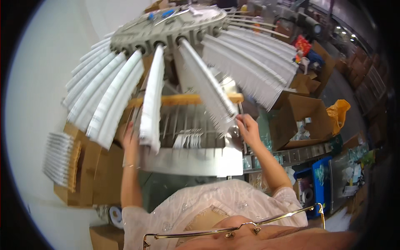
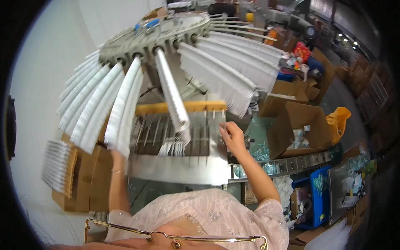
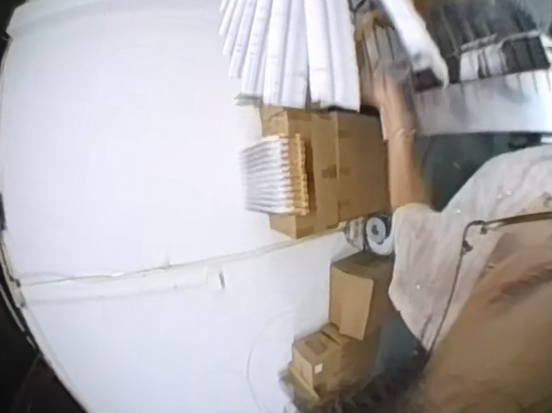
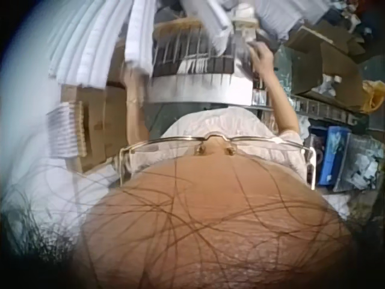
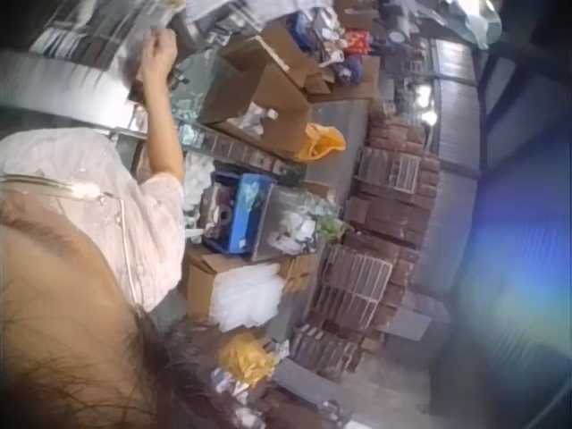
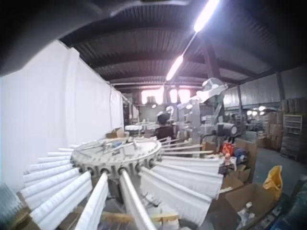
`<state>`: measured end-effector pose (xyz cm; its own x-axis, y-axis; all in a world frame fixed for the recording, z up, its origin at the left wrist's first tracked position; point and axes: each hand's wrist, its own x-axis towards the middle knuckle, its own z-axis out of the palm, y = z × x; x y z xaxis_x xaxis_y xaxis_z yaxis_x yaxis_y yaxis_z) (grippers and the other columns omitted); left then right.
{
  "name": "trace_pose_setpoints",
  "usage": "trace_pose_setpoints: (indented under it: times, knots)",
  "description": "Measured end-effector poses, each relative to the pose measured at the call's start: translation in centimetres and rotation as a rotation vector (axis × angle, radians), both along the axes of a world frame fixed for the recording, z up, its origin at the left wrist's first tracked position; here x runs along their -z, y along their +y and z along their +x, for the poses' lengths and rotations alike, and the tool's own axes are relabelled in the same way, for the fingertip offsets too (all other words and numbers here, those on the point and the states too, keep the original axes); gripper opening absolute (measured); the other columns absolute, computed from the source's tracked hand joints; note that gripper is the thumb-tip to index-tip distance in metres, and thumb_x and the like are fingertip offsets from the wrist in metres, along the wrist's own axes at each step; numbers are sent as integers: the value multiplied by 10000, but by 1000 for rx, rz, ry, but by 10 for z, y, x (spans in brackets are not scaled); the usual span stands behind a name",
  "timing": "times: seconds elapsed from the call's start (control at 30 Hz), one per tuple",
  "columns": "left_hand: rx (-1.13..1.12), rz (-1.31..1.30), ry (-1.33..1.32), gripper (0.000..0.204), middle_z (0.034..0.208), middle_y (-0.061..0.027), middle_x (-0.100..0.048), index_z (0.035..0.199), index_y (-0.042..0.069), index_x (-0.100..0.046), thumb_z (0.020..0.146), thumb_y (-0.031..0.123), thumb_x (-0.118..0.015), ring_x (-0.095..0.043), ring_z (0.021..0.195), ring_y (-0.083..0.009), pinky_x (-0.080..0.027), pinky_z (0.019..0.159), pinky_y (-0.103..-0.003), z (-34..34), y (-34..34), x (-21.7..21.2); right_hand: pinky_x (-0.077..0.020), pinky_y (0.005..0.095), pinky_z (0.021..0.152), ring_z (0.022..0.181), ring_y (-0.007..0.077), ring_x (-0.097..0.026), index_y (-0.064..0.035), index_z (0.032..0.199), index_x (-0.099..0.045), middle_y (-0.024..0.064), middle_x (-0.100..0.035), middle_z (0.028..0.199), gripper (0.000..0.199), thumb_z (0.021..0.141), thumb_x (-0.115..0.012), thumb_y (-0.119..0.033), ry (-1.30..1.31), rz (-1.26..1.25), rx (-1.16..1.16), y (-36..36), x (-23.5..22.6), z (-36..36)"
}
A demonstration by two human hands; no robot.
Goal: The person removes plastic brush strips from a rotary machine using a metal rod, slides them onto a wooden rack, carries a loaded rack over to a storage stack, and returns to operating the machine.
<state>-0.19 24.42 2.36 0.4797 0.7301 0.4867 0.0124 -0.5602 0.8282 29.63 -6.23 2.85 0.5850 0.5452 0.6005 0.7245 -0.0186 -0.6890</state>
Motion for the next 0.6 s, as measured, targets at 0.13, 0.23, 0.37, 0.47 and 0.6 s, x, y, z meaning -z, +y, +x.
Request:
trace_pose_setpoints:
  times: [0.13,0.23,0.37,0.47,0.6]
  knots:
    - [198,-766,-664,426,1056,-100,-532,1112,8,-468,737,166,-595,-537,872,-182,-452,760,-322,-35,60,-13,-457,291,693,736,155,-555,-28,1124,-440,118,-581,945,424,871,-391,-365,1068,281,-600,-21,-17,-2]
    - [241,-830,-720,432,1028,-92,-541,1102,16,-473,706,135,-600,-542,840,-180,-457,721,-318,-42,116,-9,-443,333,781,885,219,-551,-16,1230,-307,153,-500,1081,453,832,-463,-166,1103,282,-699,-6,-70,-34]
    - [348,-832,-675,447,990,-82,-553,1088,28,-480,665,95,-607,-547,798,-178,-464,669,-312,-56,165,-3,-449,332,797,948,259,-533,-21,1284,-210,157,-460,1136,557,784,-457,-19,1068,398,-673,8,-63,-42]
    - [284,-606,-218,461,950,-77,-560,1058,27,-494,600,19,-549,-546,785,-173,-456,659,-284,-127,161,-9,-478,330,726,939,294,-542,-29,1304,-180,158,-479,1109,610,752,-432,32,1066,113,-602,39,-88,-91]
    - [109,-74,647,362,868,-77,-593,891,8,-578,535,-28,-524,-549,847,-183,-431,738,-280,-219,146,16,-463,308,701,944,278,-547,-111,1335,-127,167,-460,1157,649,757,-378,45,984,-111,-818,117,-85,-170]
